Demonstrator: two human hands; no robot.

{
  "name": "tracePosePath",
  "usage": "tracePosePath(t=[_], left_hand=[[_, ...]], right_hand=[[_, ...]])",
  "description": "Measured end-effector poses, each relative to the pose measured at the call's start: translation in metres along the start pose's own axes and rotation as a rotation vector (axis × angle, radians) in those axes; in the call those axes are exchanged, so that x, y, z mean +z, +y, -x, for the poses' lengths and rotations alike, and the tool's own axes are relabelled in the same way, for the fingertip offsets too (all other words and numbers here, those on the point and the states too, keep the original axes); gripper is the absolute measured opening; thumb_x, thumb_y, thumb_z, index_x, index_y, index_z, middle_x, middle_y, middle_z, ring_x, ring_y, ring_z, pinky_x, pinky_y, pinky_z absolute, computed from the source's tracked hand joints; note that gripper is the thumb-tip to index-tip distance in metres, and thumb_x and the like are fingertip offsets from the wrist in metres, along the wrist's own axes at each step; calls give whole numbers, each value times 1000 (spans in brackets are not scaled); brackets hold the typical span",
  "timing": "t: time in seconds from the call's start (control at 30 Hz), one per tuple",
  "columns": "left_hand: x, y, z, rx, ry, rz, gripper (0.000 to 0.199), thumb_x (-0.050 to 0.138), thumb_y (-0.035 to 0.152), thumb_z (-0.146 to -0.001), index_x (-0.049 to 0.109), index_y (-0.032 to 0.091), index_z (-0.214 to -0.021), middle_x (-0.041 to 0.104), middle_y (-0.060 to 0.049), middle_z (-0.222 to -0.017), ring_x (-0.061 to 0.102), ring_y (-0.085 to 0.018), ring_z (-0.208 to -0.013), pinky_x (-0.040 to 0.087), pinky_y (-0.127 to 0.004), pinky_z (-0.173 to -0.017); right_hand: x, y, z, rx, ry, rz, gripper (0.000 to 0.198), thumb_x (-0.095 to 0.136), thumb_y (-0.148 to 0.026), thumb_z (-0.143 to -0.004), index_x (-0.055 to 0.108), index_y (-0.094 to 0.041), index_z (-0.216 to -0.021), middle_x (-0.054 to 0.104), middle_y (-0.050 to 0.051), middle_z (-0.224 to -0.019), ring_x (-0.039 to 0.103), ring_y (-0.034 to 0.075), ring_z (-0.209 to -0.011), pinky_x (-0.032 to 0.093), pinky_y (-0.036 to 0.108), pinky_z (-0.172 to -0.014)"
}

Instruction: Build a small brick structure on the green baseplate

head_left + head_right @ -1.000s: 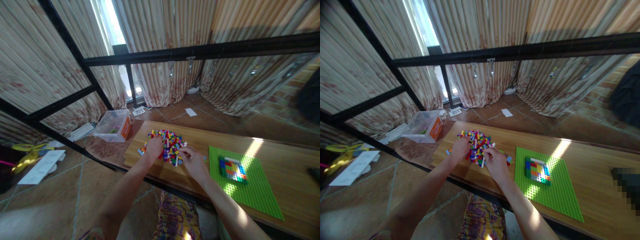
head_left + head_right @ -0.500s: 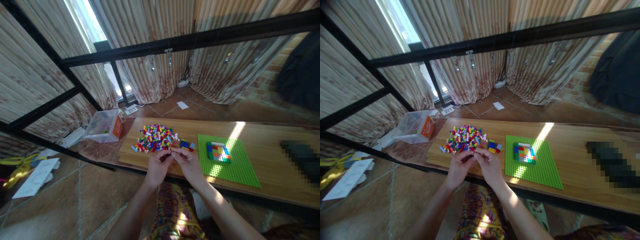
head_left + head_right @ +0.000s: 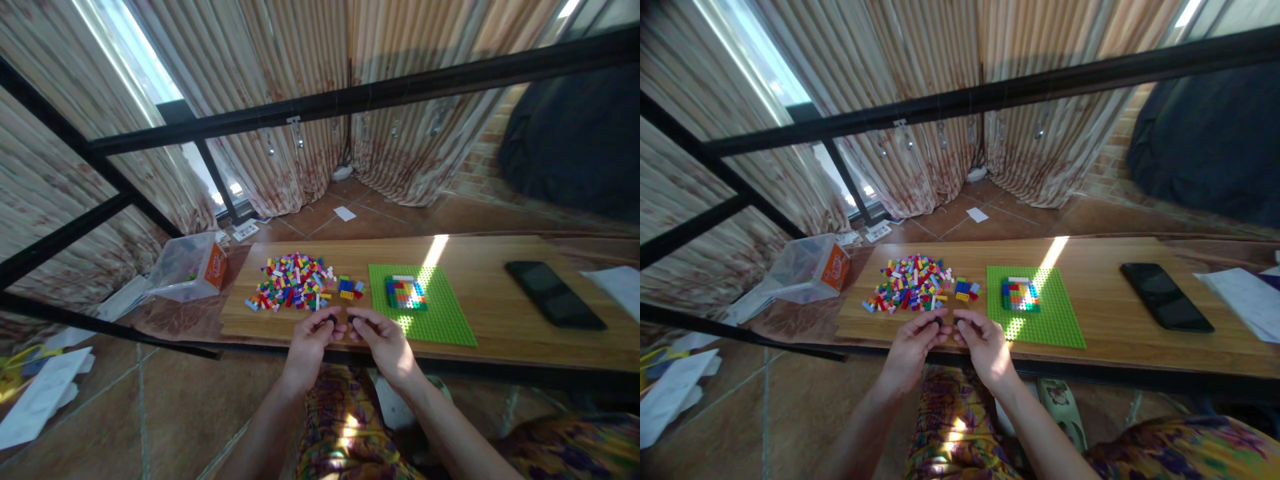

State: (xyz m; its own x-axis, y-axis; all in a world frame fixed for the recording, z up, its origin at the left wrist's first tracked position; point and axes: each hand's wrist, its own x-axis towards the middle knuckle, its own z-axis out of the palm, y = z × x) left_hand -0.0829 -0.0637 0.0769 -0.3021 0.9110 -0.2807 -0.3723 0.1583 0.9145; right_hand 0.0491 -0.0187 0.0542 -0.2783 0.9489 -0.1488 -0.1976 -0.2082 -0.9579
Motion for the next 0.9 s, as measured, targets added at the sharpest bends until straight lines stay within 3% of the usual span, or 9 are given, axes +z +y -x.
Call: tracePosePath(t=[0.1,0.2,0.47,0.9], left_hand=[[7,2,6,24,-5,-95,32,72,28,-70,72,16,-99,71,-5,-78,66,-15,-72,54,-27,-72],[14,2,11,98,8,-131,33,72,24,-69,70,18,-101,70,-4,-87,66,-15,-75,55,-26,-70],[22,-2,21,280,37,-198,33,65,19,-75,64,20,-109,68,-5,-95,66,-17,-88,53,-27,-81],[29,12,35,254,88,-234,19,66,17,-73,63,18,-92,70,-4,-83,68,-18,-77,56,-26,-71]], right_hand=[[-1,-4,3,-8,60,-39,35,76,-44,-66,73,-19,-90,71,5,-76,62,14,-63,53,30,-63],[1,-10,7,-47,106,-45,31,77,-41,-65,74,-19,-87,72,5,-78,63,16,-68,54,32,-69],[12,-23,20,-57,122,-108,20,77,-35,-65,75,-22,-81,73,4,-83,65,17,-77,53,33,-76],[16,-28,31,-179,157,-5,16,78,-34,-65,74,-21,-74,71,4,-75,65,17,-69,56,32,-66]])
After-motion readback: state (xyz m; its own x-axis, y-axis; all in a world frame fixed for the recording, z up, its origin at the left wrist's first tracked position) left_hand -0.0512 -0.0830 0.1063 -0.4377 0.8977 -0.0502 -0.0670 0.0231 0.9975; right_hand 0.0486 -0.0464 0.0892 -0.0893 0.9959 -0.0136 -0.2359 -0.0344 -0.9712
